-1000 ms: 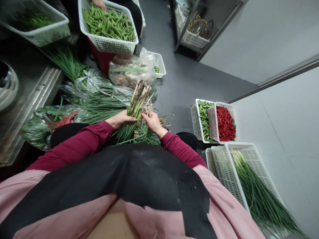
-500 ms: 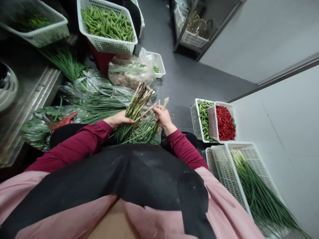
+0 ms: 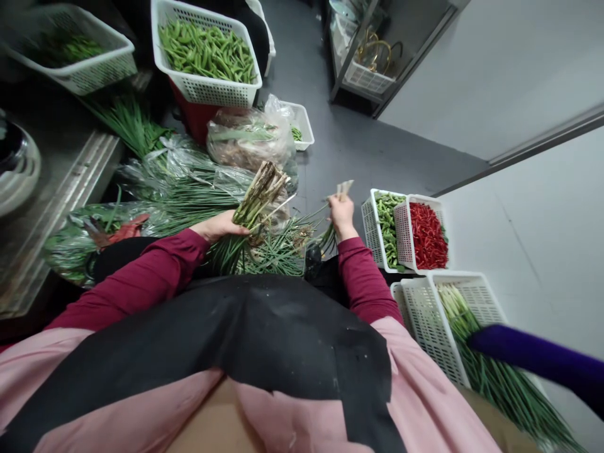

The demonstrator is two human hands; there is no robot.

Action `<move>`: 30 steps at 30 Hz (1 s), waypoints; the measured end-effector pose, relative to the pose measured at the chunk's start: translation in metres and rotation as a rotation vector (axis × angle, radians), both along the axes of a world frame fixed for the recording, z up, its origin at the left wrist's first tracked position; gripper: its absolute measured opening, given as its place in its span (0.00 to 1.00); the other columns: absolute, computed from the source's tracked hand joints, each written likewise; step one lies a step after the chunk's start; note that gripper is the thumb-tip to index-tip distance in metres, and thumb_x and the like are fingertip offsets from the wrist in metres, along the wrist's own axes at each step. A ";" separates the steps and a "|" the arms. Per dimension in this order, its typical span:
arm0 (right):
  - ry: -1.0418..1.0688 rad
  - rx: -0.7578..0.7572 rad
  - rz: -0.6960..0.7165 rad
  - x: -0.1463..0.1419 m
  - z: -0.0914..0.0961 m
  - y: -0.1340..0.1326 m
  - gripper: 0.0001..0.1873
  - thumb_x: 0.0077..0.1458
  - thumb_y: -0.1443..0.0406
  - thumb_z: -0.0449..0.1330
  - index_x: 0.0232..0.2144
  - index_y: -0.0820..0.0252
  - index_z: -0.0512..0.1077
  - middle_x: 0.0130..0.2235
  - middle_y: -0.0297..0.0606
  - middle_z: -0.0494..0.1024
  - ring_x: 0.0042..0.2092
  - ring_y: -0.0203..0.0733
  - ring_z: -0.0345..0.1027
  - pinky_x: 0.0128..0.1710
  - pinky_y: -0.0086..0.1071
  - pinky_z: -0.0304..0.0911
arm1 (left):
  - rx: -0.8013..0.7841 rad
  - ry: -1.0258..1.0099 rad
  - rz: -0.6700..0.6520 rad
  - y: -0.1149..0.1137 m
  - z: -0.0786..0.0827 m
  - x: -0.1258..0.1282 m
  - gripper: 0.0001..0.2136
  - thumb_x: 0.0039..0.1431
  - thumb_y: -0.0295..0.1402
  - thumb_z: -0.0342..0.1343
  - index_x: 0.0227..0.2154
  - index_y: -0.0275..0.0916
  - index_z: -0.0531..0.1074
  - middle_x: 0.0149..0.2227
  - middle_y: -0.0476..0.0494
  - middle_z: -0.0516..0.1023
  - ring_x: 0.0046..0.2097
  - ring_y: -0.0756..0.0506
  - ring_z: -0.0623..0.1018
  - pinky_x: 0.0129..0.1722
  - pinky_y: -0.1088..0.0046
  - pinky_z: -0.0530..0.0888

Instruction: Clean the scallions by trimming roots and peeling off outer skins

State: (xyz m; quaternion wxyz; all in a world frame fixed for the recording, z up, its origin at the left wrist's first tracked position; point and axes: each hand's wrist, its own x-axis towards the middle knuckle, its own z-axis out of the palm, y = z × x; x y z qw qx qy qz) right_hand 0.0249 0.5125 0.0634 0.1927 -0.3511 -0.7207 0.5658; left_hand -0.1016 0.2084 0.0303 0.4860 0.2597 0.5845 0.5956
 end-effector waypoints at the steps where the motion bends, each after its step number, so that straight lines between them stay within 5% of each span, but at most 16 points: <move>1: -0.088 0.045 0.140 0.002 -0.007 -0.010 0.08 0.44 0.63 0.60 0.22 0.60 0.64 0.17 0.25 0.64 0.17 0.27 0.49 0.18 0.25 0.45 | -0.007 -0.003 0.012 -0.001 0.001 -0.001 0.19 0.33 0.36 0.69 0.31 0.34 0.73 0.28 0.47 0.75 0.30 0.48 0.72 0.34 0.71 0.70; 5: -0.395 0.243 0.610 0.007 -0.026 -0.061 0.15 0.39 0.59 0.67 0.14 0.61 0.67 0.15 0.33 0.67 0.21 0.32 0.58 0.23 0.27 0.48 | -0.024 0.007 0.054 -0.002 0.003 -0.005 0.21 0.33 0.35 0.70 0.34 0.34 0.74 0.31 0.46 0.77 0.33 0.46 0.74 0.38 0.69 0.71; 10: -0.263 0.729 0.554 0.003 0.000 -0.091 0.13 0.50 0.57 0.62 0.22 0.60 0.74 0.25 0.38 0.73 0.30 0.37 0.64 0.29 0.28 0.53 | -0.028 0.075 0.057 -0.002 -0.001 -0.007 0.23 0.35 0.37 0.69 0.37 0.33 0.74 0.35 0.42 0.78 0.36 0.44 0.75 0.41 0.65 0.71; 13: -0.178 0.857 0.706 -0.011 0.020 -0.100 0.09 0.53 0.59 0.61 0.32 0.58 0.77 0.34 0.40 0.75 0.35 0.38 0.66 0.33 0.27 0.56 | -0.026 0.134 0.036 0.002 -0.002 -0.004 0.24 0.35 0.36 0.68 0.39 0.31 0.75 0.37 0.40 0.79 0.39 0.42 0.76 0.46 0.63 0.69; 18: -0.419 0.886 0.872 -0.035 0.021 -0.115 0.11 0.53 0.60 0.61 0.27 0.63 0.77 0.31 0.44 0.76 0.32 0.38 0.67 0.31 0.28 0.53 | 0.029 0.215 -0.016 0.011 -0.002 0.000 0.28 0.36 0.35 0.67 0.44 0.31 0.74 0.41 0.39 0.79 0.44 0.40 0.75 0.51 0.63 0.66; 30: -0.351 0.799 0.794 -0.036 0.011 -0.100 0.11 0.56 0.63 0.57 0.35 0.67 0.76 0.37 0.43 0.76 0.36 0.38 0.67 0.36 0.27 0.56 | -0.031 0.201 0.012 0.003 0.005 -0.002 0.27 0.34 0.39 0.67 0.39 0.30 0.72 0.36 0.42 0.77 0.38 0.43 0.74 0.46 0.63 0.69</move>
